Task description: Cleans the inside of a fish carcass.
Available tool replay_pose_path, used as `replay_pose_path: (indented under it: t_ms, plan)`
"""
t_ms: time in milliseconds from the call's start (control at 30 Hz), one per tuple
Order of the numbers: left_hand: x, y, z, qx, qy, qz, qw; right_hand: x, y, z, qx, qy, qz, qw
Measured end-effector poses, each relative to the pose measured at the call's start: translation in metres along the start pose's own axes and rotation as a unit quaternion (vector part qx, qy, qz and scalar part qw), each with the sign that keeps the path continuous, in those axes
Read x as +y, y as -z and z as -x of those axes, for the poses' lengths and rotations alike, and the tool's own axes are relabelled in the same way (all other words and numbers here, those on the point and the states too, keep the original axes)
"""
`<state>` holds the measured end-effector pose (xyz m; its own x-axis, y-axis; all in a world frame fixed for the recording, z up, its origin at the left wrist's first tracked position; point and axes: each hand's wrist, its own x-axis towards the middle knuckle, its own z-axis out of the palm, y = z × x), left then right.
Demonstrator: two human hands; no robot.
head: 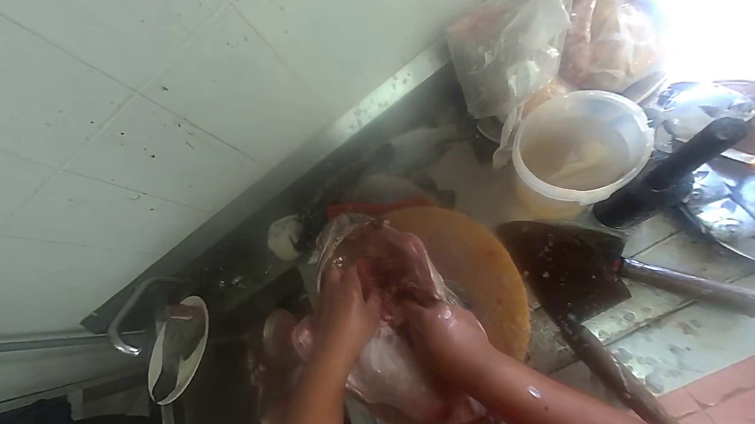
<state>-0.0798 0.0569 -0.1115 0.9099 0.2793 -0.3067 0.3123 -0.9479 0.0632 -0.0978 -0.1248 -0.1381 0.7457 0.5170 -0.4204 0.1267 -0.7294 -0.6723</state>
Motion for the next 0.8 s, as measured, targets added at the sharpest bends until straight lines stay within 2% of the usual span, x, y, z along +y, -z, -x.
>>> replay_pose_path:
  t_ms: [133, 300, 433, 500, 567, 633, 733, 800]
  plan:
    - [0.002, 0.007, -0.006, -0.042, 0.0, -0.007, 0.999, -0.005, 0.012, 0.005, 0.022, -0.06, 0.044, 0.997]
    - [-0.004, 0.007, -0.008, -0.049, -0.01, 0.008, 0.999, -0.023, 0.005, -0.002, -0.028, -0.035, 0.035, 0.998]
    - [-0.006, 0.005, -0.008, -0.044, -0.038, 0.018, 0.998, -0.016, 0.007, -0.006, 0.015, -0.086, 0.085, 0.993]
    - [-0.004, 0.006, -0.007, -0.05, -0.038, 0.01, 0.998, -0.027, 0.01, 0.0, 0.014, -0.074, 0.068, 0.995]
    - [-0.007, 0.007, -0.01, -0.054, -0.036, 0.013, 0.998, -0.039, 0.012, -0.003, -0.02, -0.048, 0.052, 0.997]
    - [-0.014, 0.006, -0.01, -0.056, -0.04, 0.028, 0.997, -0.037, 0.006, -0.01, -0.049, -0.06, 0.074, 0.994]
    - [-0.013, 0.01, -0.01, -0.057, -0.05, 0.036, 0.996, -0.031, 0.005, -0.01, -0.016, -0.104, 0.109, 0.988]
    - [-0.01, 0.011, -0.009, -0.062, -0.048, 0.03, 0.996, -0.037, 0.008, 0.0, 0.002, -0.099, 0.09, 0.991]
